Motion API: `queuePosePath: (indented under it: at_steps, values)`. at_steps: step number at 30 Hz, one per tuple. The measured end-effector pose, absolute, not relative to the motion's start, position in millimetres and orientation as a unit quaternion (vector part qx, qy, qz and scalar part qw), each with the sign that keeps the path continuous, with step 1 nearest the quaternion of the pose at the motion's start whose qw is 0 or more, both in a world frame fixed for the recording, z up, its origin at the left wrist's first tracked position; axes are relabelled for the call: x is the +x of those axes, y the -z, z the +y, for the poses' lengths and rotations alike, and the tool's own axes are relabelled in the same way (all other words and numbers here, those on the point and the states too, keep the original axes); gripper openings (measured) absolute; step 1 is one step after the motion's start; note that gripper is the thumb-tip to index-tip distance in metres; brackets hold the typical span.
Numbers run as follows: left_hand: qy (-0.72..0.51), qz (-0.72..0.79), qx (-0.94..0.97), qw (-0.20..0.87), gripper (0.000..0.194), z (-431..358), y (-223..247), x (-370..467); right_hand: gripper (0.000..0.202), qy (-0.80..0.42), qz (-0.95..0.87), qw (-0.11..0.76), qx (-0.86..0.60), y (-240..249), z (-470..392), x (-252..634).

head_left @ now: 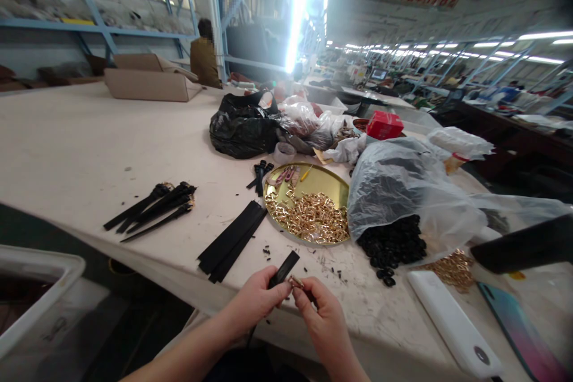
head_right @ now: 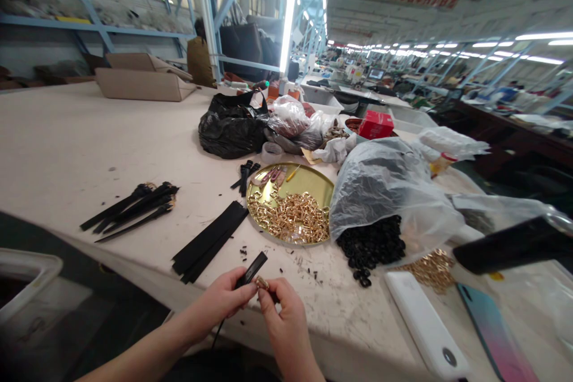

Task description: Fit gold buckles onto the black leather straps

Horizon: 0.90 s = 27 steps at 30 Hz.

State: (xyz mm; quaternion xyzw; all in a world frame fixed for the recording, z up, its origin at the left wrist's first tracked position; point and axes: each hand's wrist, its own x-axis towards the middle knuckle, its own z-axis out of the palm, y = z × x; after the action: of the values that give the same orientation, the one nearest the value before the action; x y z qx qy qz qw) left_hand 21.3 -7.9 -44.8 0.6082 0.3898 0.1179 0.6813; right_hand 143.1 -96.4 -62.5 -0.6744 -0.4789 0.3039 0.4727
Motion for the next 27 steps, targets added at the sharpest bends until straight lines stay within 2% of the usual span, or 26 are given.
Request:
queuePosePath:
  at_steps: [6, 15, 19, 27]
  values:
    - [-0.152, 0.384, 0.654, 0.634, 0.017, -5.7, 47.1, 22.0, 0.023, -0.342, -0.443, 0.481, -0.675, 67.6, -96.8, 140.3]
    - [-0.119, 0.389, 0.677, 0.614, 0.012, -9.0, 44.5, 20.3, 0.023, -0.401, -0.367, 0.533, -0.648, 76.5, -97.2, 137.3]
    - [-0.113, 0.378, 0.67, 0.629, 0.013, -9.5, 45.4, 20.0, 0.026, -0.386, -0.359, 0.555, -0.643, 79.1, -98.7, 138.2]
    - [-0.111, 0.376, 0.661, 0.64, 0.014, -9.9, 47.5, 19.1, 0.016, -0.352, -0.386, 0.548, -0.653, 77.1, -99.4, 136.9]
